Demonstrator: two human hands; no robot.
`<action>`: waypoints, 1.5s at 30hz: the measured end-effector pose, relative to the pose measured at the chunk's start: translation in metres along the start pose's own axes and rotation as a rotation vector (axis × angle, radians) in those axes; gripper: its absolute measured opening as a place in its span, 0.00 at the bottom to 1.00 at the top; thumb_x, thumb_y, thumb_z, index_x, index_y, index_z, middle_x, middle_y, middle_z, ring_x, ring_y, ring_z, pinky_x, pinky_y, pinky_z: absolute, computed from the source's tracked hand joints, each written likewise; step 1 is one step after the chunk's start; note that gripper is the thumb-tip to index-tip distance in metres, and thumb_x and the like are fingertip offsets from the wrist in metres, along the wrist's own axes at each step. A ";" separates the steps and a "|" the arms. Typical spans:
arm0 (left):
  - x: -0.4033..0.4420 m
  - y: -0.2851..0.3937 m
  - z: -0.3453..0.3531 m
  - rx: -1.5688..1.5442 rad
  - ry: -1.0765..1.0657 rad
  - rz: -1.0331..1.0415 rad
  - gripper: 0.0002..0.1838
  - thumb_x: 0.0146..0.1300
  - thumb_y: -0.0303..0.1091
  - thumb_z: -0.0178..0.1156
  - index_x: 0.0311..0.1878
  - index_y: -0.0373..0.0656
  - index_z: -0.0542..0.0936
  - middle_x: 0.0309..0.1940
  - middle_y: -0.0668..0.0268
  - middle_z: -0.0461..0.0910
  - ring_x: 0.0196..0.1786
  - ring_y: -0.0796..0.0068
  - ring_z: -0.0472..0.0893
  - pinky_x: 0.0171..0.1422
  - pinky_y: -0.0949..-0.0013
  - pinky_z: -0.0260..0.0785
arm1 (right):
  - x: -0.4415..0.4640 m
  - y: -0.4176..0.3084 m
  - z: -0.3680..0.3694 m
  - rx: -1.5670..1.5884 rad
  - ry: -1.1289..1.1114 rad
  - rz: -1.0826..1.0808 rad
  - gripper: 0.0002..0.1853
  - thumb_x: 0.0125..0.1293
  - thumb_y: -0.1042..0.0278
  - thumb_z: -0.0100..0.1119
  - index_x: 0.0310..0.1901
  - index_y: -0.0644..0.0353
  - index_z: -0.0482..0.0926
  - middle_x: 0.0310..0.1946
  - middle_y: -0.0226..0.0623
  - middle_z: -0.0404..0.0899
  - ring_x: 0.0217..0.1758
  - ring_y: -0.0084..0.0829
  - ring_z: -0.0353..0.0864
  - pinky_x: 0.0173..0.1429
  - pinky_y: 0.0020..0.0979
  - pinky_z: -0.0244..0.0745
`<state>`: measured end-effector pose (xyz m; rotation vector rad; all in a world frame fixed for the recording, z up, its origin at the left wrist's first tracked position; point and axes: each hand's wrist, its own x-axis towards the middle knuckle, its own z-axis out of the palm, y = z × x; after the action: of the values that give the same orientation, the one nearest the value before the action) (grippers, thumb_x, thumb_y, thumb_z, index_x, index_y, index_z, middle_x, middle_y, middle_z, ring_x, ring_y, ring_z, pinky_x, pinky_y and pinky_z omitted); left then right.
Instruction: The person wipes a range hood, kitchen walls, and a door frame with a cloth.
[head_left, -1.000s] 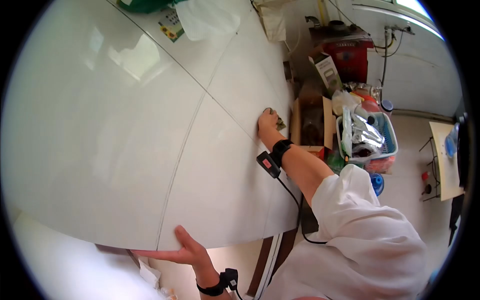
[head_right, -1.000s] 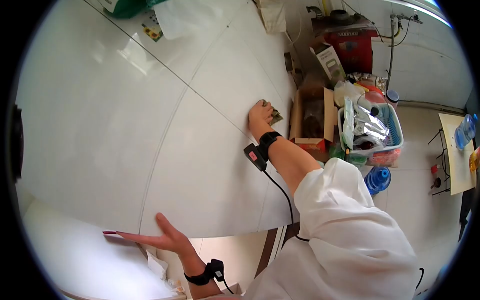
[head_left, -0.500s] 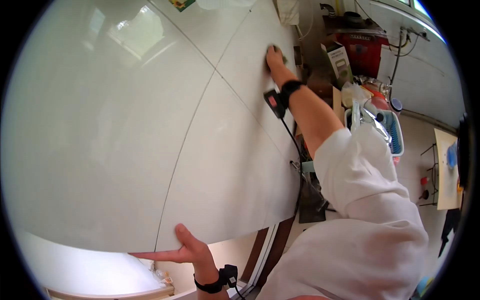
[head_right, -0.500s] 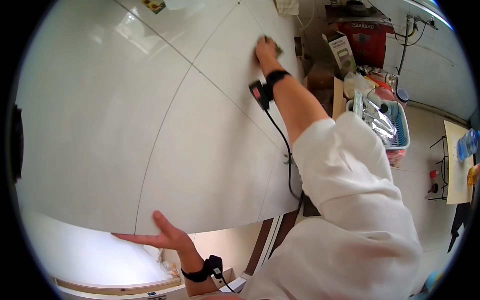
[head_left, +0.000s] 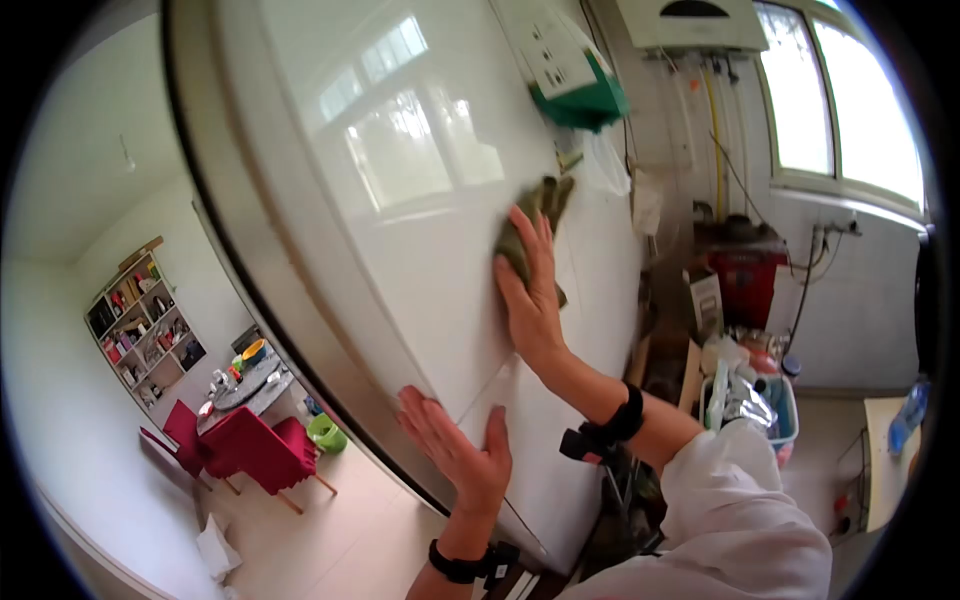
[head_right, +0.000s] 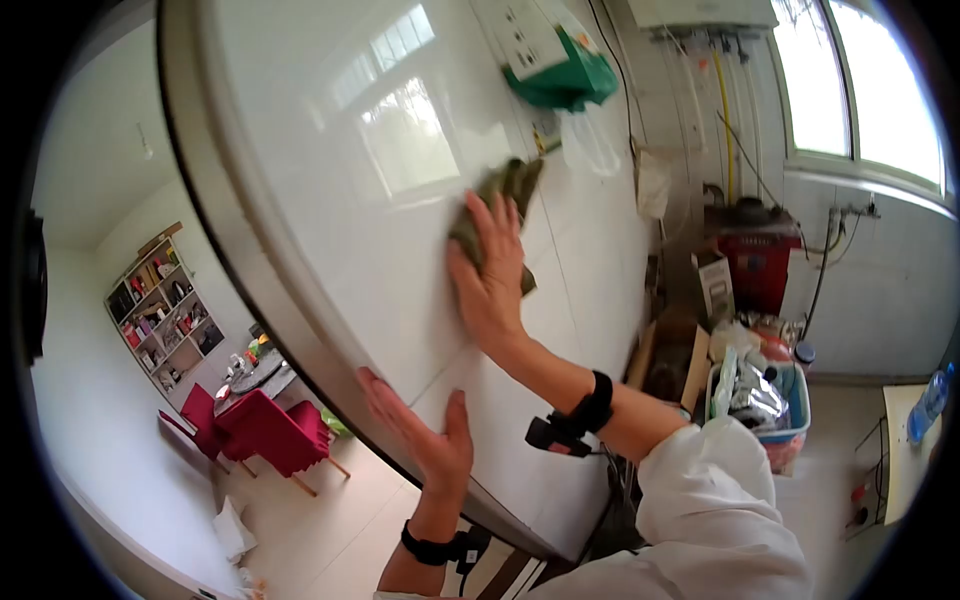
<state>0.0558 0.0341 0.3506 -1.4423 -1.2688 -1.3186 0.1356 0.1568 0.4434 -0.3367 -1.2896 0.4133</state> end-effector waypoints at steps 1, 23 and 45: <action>-0.001 0.001 -0.002 0.019 -0.021 0.006 0.44 0.64 0.40 0.60 0.72 0.30 0.45 0.71 0.39 0.47 0.73 0.39 0.50 0.73 0.41 0.44 | 0.014 -0.021 0.008 -0.037 -0.054 -0.135 0.28 0.65 0.65 0.53 0.68 0.47 0.63 0.72 0.48 0.52 0.77 0.49 0.43 0.75 0.46 0.40; -0.003 0.000 -0.003 -0.063 0.001 0.028 0.41 0.63 0.41 0.61 0.70 0.29 0.52 0.70 0.39 0.51 0.74 0.40 0.51 0.74 0.42 0.42 | 0.245 -0.028 0.048 -0.021 -0.046 -0.488 0.28 0.68 0.55 0.50 0.66 0.57 0.63 0.68 0.48 0.58 0.72 0.46 0.55 0.73 0.38 0.51; -0.004 0.000 -0.005 -0.062 0.038 -0.023 0.36 0.63 0.39 0.61 0.69 0.33 0.57 0.70 0.45 0.56 0.73 0.46 0.55 0.74 0.43 0.41 | 0.221 -0.216 0.103 -0.911 -0.159 -1.071 0.23 0.66 0.52 0.51 0.60 0.52 0.73 0.69 0.41 0.59 0.74 0.43 0.52 0.75 0.47 0.47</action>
<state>0.0549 0.0288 0.3475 -1.4427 -1.2327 -1.4053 0.1079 0.0733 0.7569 -0.3106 -1.5580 -1.1032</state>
